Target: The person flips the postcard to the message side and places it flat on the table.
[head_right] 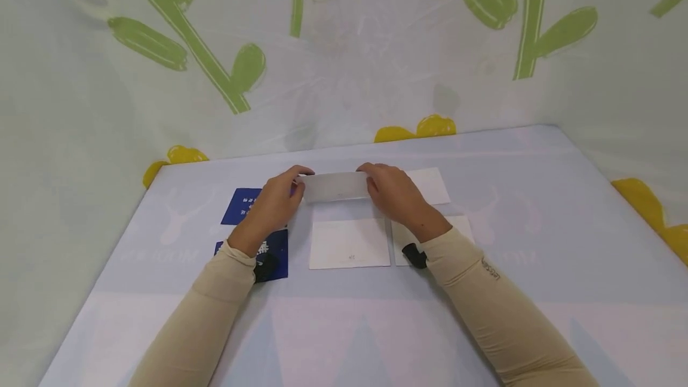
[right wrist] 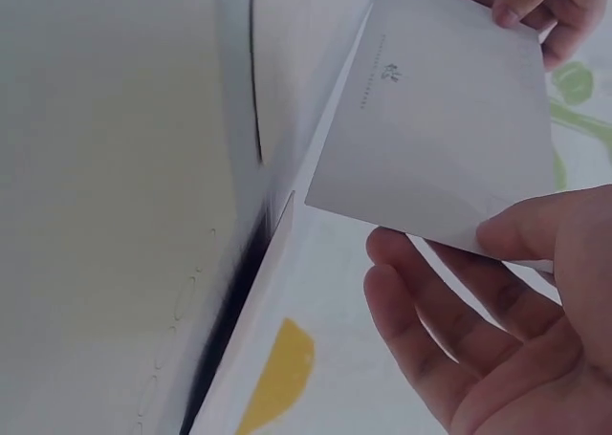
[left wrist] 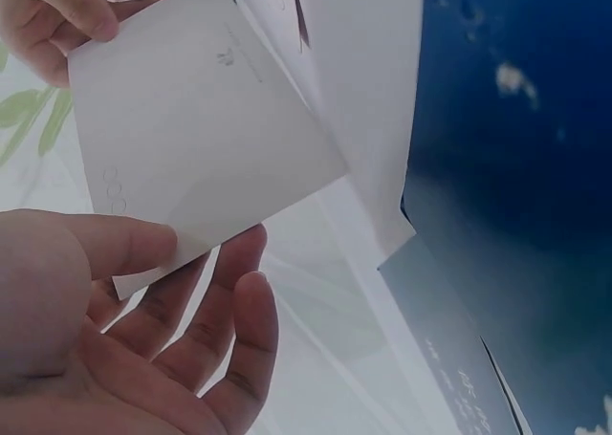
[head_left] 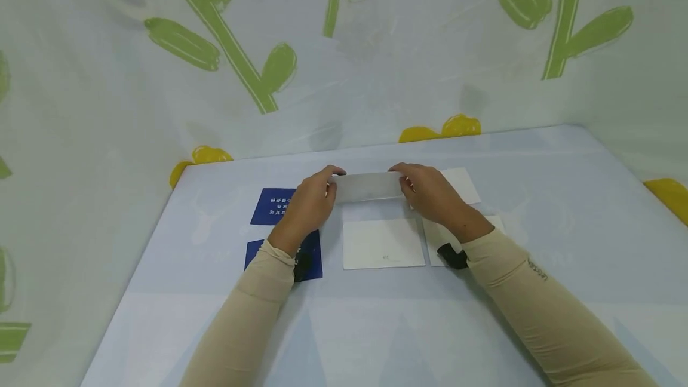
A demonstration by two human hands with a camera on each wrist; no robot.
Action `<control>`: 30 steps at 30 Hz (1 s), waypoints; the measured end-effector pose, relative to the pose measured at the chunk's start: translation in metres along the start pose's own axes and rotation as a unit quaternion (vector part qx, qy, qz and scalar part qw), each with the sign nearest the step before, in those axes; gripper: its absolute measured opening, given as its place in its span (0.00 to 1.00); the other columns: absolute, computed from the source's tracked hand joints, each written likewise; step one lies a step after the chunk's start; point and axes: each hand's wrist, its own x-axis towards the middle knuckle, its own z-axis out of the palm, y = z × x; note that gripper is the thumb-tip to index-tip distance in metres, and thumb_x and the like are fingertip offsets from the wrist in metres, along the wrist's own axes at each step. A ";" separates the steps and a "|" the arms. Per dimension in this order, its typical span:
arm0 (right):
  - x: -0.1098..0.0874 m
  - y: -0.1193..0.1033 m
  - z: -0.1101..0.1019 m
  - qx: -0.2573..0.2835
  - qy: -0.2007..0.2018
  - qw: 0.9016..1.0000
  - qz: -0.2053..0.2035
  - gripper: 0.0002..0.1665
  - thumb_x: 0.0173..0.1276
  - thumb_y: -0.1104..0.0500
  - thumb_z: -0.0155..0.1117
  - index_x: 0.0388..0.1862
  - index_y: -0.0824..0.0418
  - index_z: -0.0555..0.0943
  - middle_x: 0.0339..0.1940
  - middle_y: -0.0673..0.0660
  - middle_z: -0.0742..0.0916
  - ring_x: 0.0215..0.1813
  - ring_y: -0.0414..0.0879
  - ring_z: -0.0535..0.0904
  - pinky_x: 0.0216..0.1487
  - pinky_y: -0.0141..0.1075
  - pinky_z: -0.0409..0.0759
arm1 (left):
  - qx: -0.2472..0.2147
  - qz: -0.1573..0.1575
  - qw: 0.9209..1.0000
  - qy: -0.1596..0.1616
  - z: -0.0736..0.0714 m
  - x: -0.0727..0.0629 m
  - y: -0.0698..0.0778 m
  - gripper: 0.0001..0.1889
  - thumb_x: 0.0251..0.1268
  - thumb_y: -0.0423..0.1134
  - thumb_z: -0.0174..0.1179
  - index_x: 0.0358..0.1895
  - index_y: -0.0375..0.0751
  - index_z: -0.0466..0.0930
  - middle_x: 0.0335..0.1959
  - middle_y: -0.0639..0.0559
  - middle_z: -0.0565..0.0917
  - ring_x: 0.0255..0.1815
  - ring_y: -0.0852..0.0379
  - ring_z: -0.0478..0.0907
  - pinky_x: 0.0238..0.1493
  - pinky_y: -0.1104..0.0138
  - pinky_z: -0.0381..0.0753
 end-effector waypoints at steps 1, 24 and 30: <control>0.000 0.001 0.000 -0.001 -0.001 1.000 -0.001 0.19 0.75 0.65 0.55 0.63 0.60 0.78 0.43 0.58 0.87 0.34 0.48 0.76 0.37 0.37 0.78 | 0.001 -0.002 1.000 -0.001 0.000 0.000 0.000 0.18 0.78 0.35 0.50 0.65 0.51 0.74 0.54 0.46 0.84 0.28 0.54 0.75 0.29 0.67 0.75; 0.000 0.002 -0.001 0.020 -0.005 1.000 0.000 0.20 0.75 0.64 0.56 0.64 0.60 0.76 0.37 0.58 0.86 0.30 0.46 0.77 0.31 0.33 0.78 | -0.017 -0.011 1.000 -0.007 0.003 0.001 -0.001 0.20 0.77 0.37 0.52 0.68 0.51 0.71 0.41 0.48 0.81 0.32 0.53 0.77 0.30 0.67 0.78; 0.002 0.003 0.002 0.015 0.003 1.000 -0.010 0.25 0.74 0.65 0.57 0.69 0.58 0.73 0.40 0.60 0.87 0.32 0.48 0.78 0.32 0.35 0.78 | -0.016 -0.008 1.000 0.003 0.005 0.002 -0.002 0.21 0.75 0.35 0.55 0.68 0.49 0.70 0.42 0.46 0.83 0.36 0.52 0.79 0.35 0.65 0.81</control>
